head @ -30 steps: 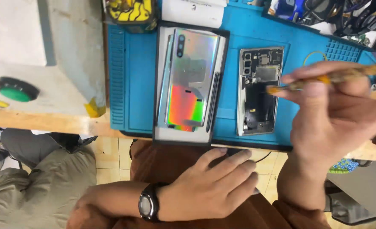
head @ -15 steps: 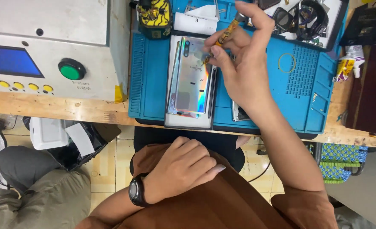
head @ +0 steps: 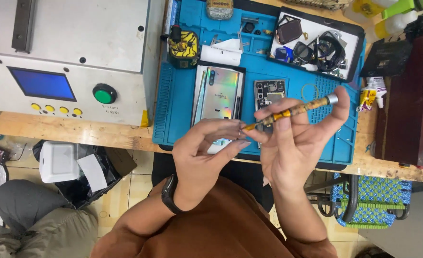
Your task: Repairing a smartphone by disassembling components and using a screwdriver on internal parts.
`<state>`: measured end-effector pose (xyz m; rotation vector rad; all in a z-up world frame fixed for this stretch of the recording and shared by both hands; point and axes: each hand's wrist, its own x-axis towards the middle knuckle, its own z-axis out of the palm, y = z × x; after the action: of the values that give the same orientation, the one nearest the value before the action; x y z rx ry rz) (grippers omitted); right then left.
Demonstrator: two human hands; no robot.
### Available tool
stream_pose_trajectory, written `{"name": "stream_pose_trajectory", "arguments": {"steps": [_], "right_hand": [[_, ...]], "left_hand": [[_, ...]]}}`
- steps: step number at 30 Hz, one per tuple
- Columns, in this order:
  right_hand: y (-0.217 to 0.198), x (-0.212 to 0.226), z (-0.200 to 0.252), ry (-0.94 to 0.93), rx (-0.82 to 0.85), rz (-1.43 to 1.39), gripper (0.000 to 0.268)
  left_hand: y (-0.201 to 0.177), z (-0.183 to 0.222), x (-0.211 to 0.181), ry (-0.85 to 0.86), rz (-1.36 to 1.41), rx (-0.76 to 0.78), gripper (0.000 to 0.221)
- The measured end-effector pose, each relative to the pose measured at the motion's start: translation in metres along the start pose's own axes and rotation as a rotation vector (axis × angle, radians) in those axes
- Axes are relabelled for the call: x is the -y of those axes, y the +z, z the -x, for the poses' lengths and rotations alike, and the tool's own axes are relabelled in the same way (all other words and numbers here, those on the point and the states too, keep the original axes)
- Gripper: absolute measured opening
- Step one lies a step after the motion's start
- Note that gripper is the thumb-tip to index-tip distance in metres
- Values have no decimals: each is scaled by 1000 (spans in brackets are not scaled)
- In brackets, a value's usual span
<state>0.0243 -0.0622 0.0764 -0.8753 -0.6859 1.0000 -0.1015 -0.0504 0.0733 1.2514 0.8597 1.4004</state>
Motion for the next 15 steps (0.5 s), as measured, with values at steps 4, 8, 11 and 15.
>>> {"name": "stream_pose_trajectory", "arguments": {"steps": [4, 8, 11, 15], "right_hand": [[-9, -2, 11, -76, -30, -36, 71], [-17, -1, 18, -126, -25, -34, 74], [-23, -2, 20, -126, -6, -51, 76], [-21, 1, 21, -120, -11, -87, 77]], "left_hand": [[9, 5, 0, 65, -61, -20, 23], [11, 8, 0, 110, -30, -39, 17], [11, 11, 0, 129, -1, -42, 13], [9, 14, 2, 143, 15, -14, 8]]}}
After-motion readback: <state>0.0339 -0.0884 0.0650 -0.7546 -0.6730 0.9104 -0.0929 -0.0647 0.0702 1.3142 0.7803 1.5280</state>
